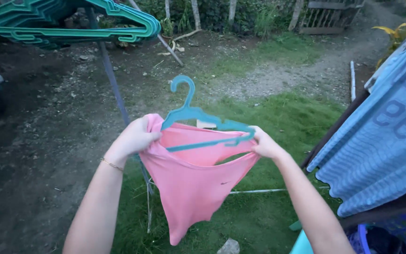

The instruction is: Hanging various wet garments onto plastic hangers and placing them on an outdoor clothesline.

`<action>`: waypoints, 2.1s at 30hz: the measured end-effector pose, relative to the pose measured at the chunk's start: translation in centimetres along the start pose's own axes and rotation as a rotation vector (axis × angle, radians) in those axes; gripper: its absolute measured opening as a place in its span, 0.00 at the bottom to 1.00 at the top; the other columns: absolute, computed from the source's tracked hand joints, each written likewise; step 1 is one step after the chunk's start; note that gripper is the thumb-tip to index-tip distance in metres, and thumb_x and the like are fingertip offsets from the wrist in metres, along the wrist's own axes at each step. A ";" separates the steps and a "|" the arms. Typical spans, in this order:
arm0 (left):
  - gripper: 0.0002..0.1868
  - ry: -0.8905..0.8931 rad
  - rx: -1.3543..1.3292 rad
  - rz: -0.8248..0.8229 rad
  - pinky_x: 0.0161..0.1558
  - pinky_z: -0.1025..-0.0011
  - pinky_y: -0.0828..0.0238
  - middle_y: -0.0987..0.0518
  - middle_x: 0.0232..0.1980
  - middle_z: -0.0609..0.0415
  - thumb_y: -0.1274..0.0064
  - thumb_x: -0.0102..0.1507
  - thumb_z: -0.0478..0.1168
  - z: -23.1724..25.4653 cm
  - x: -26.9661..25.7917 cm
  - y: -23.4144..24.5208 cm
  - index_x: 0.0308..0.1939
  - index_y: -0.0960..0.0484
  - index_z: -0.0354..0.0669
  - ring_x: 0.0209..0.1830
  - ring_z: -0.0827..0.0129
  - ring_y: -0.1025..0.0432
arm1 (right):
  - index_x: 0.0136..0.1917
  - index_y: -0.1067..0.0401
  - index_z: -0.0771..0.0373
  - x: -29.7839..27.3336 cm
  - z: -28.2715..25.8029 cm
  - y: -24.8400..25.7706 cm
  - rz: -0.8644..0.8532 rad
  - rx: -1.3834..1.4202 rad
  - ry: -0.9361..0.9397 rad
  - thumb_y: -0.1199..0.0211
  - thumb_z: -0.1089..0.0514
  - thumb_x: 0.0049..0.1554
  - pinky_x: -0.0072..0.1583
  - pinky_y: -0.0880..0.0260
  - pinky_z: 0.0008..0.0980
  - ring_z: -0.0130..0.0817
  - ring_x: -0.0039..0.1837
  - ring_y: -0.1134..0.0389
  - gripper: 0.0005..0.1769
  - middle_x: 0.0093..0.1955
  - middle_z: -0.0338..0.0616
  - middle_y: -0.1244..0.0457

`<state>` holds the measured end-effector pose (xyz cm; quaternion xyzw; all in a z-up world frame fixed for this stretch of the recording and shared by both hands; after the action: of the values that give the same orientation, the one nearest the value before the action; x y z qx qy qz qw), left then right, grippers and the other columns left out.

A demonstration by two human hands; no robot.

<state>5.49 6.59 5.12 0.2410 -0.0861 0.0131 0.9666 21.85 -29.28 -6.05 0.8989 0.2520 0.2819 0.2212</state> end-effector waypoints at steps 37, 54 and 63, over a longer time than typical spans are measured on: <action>0.22 0.216 -0.189 -0.212 0.39 0.73 0.27 0.14 0.41 0.55 0.40 0.62 0.52 3.4 0.9 -1.8 0.47 0.10 0.36 0.37 0.76 0.24 | 0.56 0.20 0.52 1.3 -19.6 4.0 0.304 -0.398 0.139 0.27 0.49 0.51 0.37 0.36 0.28 0.24 0.34 0.34 0.19 0.35 0.38 0.31; 0.22 -0.135 0.628 0.099 0.63 0.56 0.31 0.14 0.52 0.51 0.51 0.69 0.58 11.2 5.2 -4.6 0.54 0.18 0.46 0.56 0.59 0.21 | 0.57 0.22 0.58 1.0 -22.4 10.7 0.523 -0.546 0.242 0.28 0.53 0.55 0.41 0.34 0.33 0.33 0.36 0.32 0.17 0.39 0.45 0.31; 0.63 -0.444 -0.395 0.138 0.69 0.59 0.41 0.38 0.74 0.44 0.27 0.49 0.43 5.0 11.8 -10.2 0.77 0.57 0.40 0.72 0.60 0.39 | 0.54 0.22 0.56 -2.5 -25.6 19.9 0.794 -0.740 0.146 0.28 0.50 0.56 0.41 0.33 0.37 0.38 0.39 0.29 0.14 0.38 0.44 0.31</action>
<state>17.02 -4.96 6.82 0.0391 -0.3122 0.0088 0.9492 10.83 -39.63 22.74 0.7651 -0.2079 0.4752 0.3814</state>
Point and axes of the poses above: each hand's wrist, its own x-axis towards the middle knuckle, its own y-axis out of the back of the hand, z = x × y, the point moved 9 cm from there along x, towards the middle knuckle
